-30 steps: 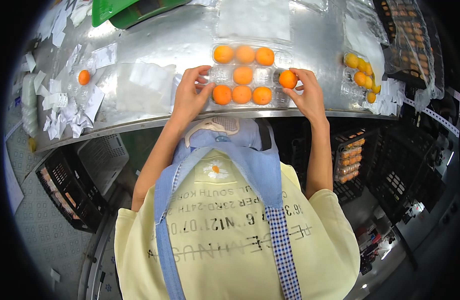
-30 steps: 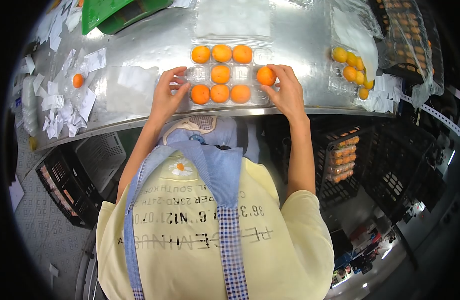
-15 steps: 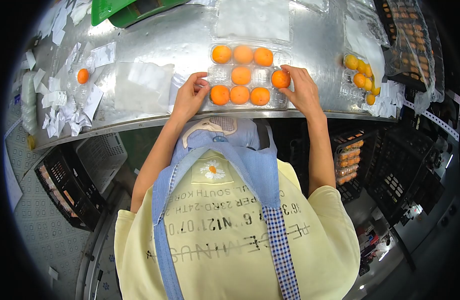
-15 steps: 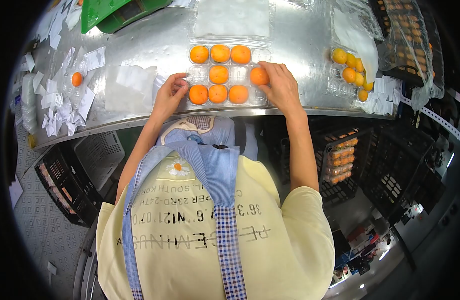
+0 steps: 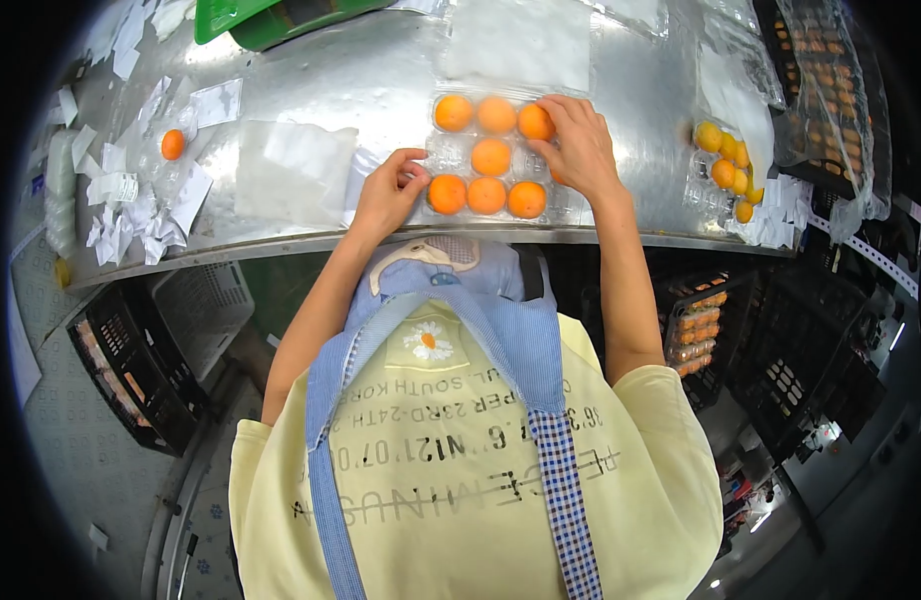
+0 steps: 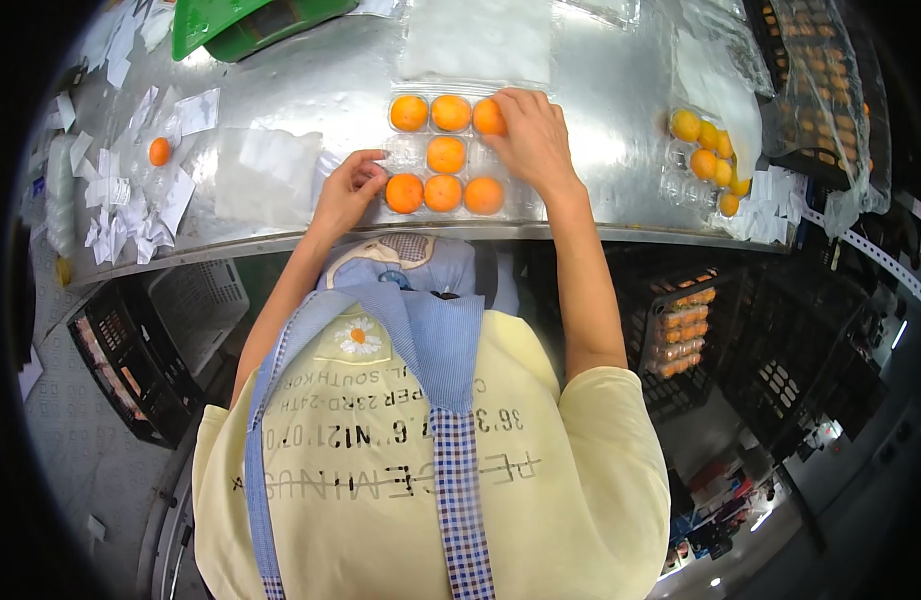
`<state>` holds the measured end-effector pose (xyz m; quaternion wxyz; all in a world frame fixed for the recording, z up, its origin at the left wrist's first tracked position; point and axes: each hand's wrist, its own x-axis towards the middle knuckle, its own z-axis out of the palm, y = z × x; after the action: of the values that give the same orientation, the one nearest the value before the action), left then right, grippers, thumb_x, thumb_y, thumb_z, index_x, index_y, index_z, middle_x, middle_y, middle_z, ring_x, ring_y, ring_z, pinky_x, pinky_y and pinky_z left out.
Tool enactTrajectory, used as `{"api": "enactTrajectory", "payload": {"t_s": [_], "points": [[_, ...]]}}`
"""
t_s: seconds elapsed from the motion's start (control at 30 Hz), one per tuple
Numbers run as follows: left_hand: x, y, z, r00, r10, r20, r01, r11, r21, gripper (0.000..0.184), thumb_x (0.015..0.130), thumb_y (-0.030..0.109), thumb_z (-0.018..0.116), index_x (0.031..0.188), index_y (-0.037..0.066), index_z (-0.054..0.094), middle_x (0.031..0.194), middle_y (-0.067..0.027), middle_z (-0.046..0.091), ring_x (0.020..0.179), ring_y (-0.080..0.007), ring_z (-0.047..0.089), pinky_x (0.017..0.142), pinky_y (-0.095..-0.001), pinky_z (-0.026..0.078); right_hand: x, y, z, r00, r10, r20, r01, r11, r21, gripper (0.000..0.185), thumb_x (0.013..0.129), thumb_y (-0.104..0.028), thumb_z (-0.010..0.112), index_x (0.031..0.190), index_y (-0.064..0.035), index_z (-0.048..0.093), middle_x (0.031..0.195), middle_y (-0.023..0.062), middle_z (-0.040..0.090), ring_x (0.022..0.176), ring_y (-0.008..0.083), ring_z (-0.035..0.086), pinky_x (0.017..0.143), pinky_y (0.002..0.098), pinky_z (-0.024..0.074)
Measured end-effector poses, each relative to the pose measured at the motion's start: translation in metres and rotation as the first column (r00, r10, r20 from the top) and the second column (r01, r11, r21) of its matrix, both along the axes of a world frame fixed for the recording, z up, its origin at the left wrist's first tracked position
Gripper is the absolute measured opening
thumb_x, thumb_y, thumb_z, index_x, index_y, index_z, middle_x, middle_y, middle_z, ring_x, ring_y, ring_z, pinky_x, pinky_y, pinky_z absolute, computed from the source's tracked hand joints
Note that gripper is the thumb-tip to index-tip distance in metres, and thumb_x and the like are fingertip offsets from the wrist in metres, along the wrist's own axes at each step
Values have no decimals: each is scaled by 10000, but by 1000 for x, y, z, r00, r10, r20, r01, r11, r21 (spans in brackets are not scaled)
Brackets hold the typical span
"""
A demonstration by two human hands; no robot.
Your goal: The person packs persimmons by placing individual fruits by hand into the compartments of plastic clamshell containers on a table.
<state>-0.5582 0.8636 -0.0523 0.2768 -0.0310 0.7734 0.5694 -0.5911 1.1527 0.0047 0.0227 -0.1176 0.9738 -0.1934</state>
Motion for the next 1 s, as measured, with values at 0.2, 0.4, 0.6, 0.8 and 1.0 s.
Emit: {"api": "enactTrajectory", "payload": {"t_s": [0.2,0.4,0.6,0.8,1.0], "points": [[-1,-1,0,1000,8,-5,-8,1000,-19,322,858,54,642,1176,61,595,874,-27,616,725,-102,568,708,-244,490,17,8,2,896,-170,411,444,301,-844,551,837,-96,706,1313,-61,432,1212,141,576,1071,256,607,894,364,509],[-4,-4,-7,1000,7,2,-7,1000,16,324,838,66,664,1157,67,605,875,-30,623,691,-97,565,678,-249,487,34,8,24,871,-39,490,488,-52,-871,625,894,-95,647,1427,-73,321,1324,208,500,993,266,643,830,332,563],[-4,-4,-7,1000,3,5,-3,1000,23,327,837,65,665,1158,68,605,879,-28,625,686,-96,561,675,-246,484,40,1,27,863,57,502,502,-191,-843,617,874,-58,650,1423,-91,369,1294,146,539,1042,259,623,878,357,531],[-3,-4,-6,1000,1,3,-2,1000,29,325,841,63,662,1161,66,606,880,-28,627,691,-98,559,680,-246,483,41,-12,28,911,-162,379,407,205,-890,533,819,-44,701,1307,-66,488,1306,141,539,1069,226,606,895,331,520],[-3,-4,-5,1000,9,19,-10,999,38,325,845,64,660,1165,64,604,878,-29,626,705,-97,554,693,-245,483,42,-18,30,953,-303,0,248,779,-576,530,744,-53,765,1221,-33,534,1203,126,563,1062,222,587,888,335,511]]}}
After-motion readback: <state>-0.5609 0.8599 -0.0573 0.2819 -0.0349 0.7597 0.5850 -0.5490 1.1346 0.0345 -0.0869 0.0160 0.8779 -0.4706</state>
